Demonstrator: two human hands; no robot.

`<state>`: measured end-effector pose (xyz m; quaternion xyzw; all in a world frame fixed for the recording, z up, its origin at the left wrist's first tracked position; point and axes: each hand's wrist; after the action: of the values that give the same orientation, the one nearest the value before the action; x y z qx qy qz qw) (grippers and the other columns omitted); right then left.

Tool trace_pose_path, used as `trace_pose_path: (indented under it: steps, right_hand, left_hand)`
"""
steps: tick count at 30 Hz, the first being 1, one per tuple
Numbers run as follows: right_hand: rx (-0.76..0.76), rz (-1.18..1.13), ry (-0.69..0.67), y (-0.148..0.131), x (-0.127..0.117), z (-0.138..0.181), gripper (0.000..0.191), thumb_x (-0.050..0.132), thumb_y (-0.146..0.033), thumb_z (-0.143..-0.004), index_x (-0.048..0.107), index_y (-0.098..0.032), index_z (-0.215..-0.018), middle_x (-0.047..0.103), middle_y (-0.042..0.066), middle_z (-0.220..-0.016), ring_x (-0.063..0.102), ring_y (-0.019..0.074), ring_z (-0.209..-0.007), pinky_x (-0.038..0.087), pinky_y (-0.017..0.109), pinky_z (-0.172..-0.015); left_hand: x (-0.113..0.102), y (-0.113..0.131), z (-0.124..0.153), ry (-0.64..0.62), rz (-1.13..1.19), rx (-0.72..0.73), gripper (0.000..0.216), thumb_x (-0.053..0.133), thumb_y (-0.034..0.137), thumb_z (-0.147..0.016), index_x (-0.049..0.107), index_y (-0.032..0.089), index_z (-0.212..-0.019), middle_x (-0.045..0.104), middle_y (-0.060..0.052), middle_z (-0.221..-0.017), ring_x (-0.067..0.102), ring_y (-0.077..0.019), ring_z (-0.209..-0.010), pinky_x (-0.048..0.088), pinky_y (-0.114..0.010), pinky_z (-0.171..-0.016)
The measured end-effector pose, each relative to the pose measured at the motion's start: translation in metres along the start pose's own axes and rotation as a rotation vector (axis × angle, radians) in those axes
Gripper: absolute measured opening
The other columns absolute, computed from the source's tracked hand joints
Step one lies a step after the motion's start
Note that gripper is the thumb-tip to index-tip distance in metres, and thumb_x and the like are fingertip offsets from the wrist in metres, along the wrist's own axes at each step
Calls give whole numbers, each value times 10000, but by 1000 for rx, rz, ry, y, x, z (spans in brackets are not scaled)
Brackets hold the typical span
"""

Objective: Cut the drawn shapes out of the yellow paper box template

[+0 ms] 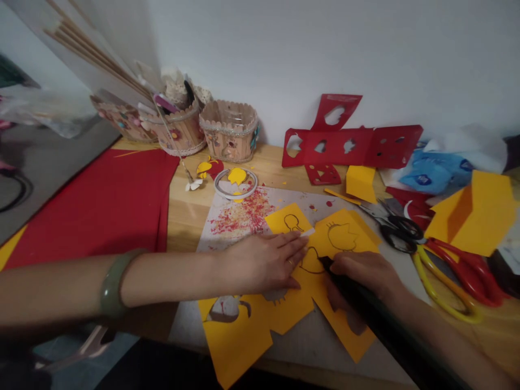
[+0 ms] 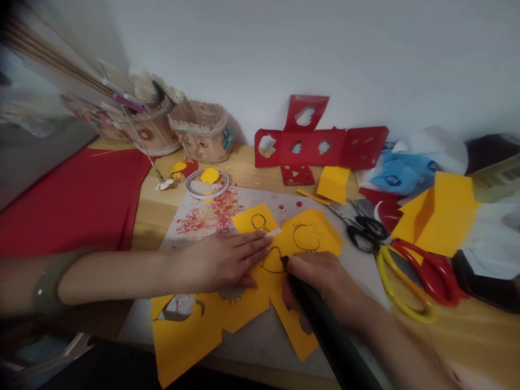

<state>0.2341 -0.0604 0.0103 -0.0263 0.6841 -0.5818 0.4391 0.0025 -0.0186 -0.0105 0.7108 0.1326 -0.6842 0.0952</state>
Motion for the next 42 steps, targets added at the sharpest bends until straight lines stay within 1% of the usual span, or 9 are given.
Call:
trace_pose_path:
  steps: [4, 8, 13, 16, 21, 24, 28, 36, 42]
  right_hand:
    - [101, -31, 4, -5, 1, -1, 249, 452, -192, -869, 474, -219, -623, 642, -18, -568, 603, 126, -511, 449, 240, -509]
    - [175, 2, 45, -4, 2, 0, 61, 511, -185, -814, 535, -218, -768, 629, -22, -587, 600, 146, -509, 463, 259, -497]
    - [55, 191, 38, 4, -6, -3, 173, 560, -157, -791, 583, -238, -942, 672, 0, -784, 616, 159, -657, 479, 272, -603]
    - [32, 144, 77, 4, -14, -9, 131, 529, -227, -834, 588, -241, -951, 674, 9, -813, 624, 169, -692, 478, 278, -612]
    - [100, 8, 158, 0, -18, -11, 144, 544, -374, -862, 588, -243, -904, 649, 18, -860, 604, 184, -752, 478, 295, -648]
    - [142, 26, 176, 2, -14, -7, 120, 543, -360, -881, 587, -254, -916, 632, 1, -832, 592, 168, -722, 471, 295, -664]
    - [132, 46, 158, 7, -12, -3, 120, 540, -354, -889, 582, -267, -960, 641, 2, -879, 609, 175, -781, 472, 297, -699]
    - [6, 122, 91, 18, -18, -8, 70, 543, -227, -844, 573, -235, -906, 634, -15, -711, 567, 128, -566, 440, 237, -517]
    - [-42, 119, 59, 22, -21, -7, 97, 507, -251, -840, 568, -231, -914, 684, 19, -793, 625, 164, -671, 475, 254, -566]
  left_hand:
    - [-2, 0, 0, -26, -6, 9, 597, 380, 526, -967, 464, 82, -1357, 434, -123, -1427, 372, -239, -1358, 424, -312, -999]
    - [-3, -7, 0, -22, 3, 49, 594, 401, 518, -964, 455, 82, -1363, 398, -121, -1451, 384, -230, -1351, 436, -299, -976]
    - [-8, -38, -6, 2, 45, 162, 492, 446, 477, -961, 465, 192, -1363, 384, -57, -1475, 354, -197, -1370, 380, -346, -1041]
    - [-17, -56, -13, -25, 24, 175, 355, 504, 289, -965, 504, 307, -1320, 371, -19, -1486, 347, -205, -1375, 317, -402, -1088]
    - [-20, -49, -19, 13, 13, 120, 283, 479, 137, -942, 610, 206, -1183, 501, -65, -1395, 414, -211, -1332, 357, -353, -1054]
    - [-12, -27, -15, 25, 73, 20, 332, 472, 301, -969, 565, 133, -1240, 534, -103, -1359, 464, -223, -1289, 385, -344, -1028]
    - [-2, -8, -6, -4, 96, -46, 663, 465, 577, -912, 446, 91, -1363, 411, -167, -1446, 388, -283, -1343, 339, -397, -1070]
    - [2, -12, 1, 28, 150, -22, 619, 424, 536, -945, 362, 156, -1430, 324, -115, -1507, 323, -290, -1378, 300, -420, -1102]
    - [-1, -13, 1, 2, 200, -13, 603, 403, 532, -953, 362, 167, -1430, 375, -58, -1487, 300, -293, -1387, 295, -439, -1111]
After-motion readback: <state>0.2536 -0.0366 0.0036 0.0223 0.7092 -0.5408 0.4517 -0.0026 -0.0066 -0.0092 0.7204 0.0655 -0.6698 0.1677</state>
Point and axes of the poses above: each hand's wrist, its own z-axis away from the middle knuckle, its own x-axis out of the palm, y = z × x
